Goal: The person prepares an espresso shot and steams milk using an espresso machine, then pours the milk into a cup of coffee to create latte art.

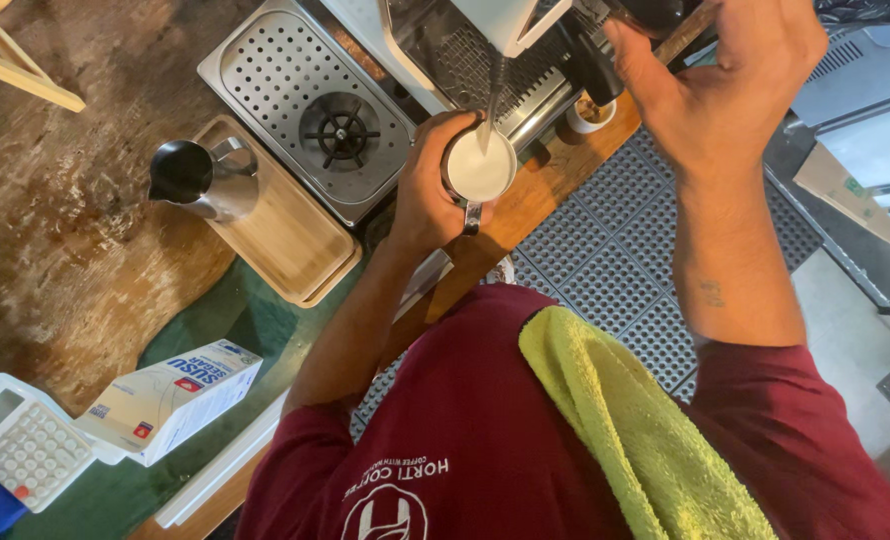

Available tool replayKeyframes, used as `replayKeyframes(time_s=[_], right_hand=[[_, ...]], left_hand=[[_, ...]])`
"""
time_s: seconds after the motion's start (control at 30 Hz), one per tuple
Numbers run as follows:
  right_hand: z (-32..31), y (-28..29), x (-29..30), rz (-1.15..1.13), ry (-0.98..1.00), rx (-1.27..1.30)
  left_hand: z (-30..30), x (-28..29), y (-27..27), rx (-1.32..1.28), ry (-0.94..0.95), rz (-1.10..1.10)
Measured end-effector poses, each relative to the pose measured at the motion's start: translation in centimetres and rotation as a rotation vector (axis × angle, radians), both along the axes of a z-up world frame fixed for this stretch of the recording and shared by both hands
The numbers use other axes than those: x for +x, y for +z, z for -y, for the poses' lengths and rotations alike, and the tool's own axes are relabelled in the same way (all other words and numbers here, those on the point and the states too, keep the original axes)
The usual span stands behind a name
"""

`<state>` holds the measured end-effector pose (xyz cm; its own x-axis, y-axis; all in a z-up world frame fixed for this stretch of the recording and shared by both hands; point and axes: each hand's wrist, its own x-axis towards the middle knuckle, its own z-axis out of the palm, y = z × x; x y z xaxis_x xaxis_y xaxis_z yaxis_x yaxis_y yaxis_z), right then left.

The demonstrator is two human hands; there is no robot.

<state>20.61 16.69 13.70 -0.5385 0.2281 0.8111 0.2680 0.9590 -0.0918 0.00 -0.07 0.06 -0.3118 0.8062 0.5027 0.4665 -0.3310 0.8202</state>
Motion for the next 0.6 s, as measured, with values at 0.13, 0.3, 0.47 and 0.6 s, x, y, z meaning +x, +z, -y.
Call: replayKeyframes(time_s=[0.13,0.3,0.47,0.6], right_hand=[[-0.04,-0.15,0.07,0.005,-0.027,-0.008],[0.01,0.25,-0.16,-0.003,-0.003,0.026],[-0.06,0.41,-0.19,-0.009,0.012,0.021],[-0.1,0.39,-0.07,-0.007,-0.006,0.007]], left_hand=[[-0.02,-0.03,0.16,0.013,0.008,-0.016],[-0.04,-0.03,0.16,0.001,0.007,0.001],[0.02,-0.01,0.04,-0.019,0.0,0.018],[-0.01,-0.01,-0.04,-0.023,0.011,-0.002]])
